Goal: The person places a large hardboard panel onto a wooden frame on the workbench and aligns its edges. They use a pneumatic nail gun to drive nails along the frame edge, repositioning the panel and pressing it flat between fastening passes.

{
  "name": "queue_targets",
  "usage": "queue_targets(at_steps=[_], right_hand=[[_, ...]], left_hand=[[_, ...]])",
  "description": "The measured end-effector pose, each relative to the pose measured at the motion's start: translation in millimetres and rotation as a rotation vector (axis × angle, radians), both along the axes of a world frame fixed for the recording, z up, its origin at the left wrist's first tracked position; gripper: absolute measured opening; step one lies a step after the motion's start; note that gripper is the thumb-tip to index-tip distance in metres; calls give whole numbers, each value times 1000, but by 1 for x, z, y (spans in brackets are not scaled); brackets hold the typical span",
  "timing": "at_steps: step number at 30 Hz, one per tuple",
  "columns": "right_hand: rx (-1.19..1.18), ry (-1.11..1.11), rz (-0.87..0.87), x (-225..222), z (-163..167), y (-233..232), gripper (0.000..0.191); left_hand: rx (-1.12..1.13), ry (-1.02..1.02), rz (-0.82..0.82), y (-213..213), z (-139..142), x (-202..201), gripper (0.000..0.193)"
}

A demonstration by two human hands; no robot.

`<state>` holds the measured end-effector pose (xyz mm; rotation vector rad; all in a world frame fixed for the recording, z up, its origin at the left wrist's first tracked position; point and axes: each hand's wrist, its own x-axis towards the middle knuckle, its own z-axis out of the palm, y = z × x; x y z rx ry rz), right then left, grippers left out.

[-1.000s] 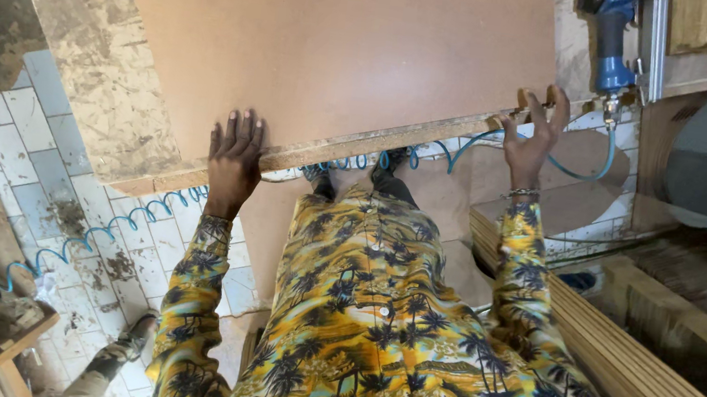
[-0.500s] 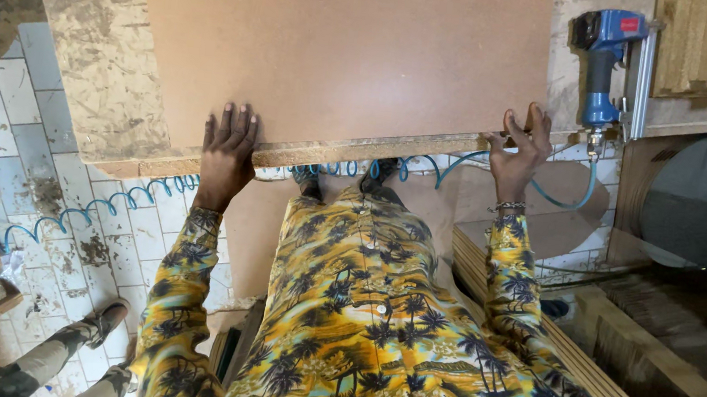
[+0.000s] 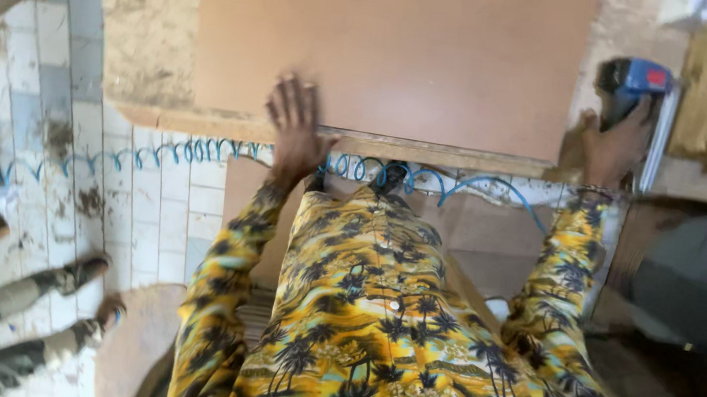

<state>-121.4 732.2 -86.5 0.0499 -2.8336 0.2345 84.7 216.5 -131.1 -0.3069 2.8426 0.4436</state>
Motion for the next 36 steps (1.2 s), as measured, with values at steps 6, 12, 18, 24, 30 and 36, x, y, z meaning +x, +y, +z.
queue_targets(at_steps=[6, 12, 18, 24, 30, 36], right_hand=[[-272, -19, 158, -24, -1, -9, 78], [-1035, -424, 12, -35, 43, 18, 83], [-1703, -824, 35, 29, 78, 31, 83], [-1224, -830, -106, 110, 65, -56, 24], [-999, -1000, 7, 146, 60, -152, 39], [-848, -943, 33, 146, 64, -170, 40]], left_hand=[[-81, 314, 28, 35, -19, -11, 101], [-237, 450, 17, 35, -19, -17, 99], [-264, 257, -31, 45, -2, -25, 94], [-805, 206, -223, 63, 24, -14, 56], [-955, 171, -381, 65, 43, -17, 49], [-1001, 274, -475, 57, 49, -16, 46]])
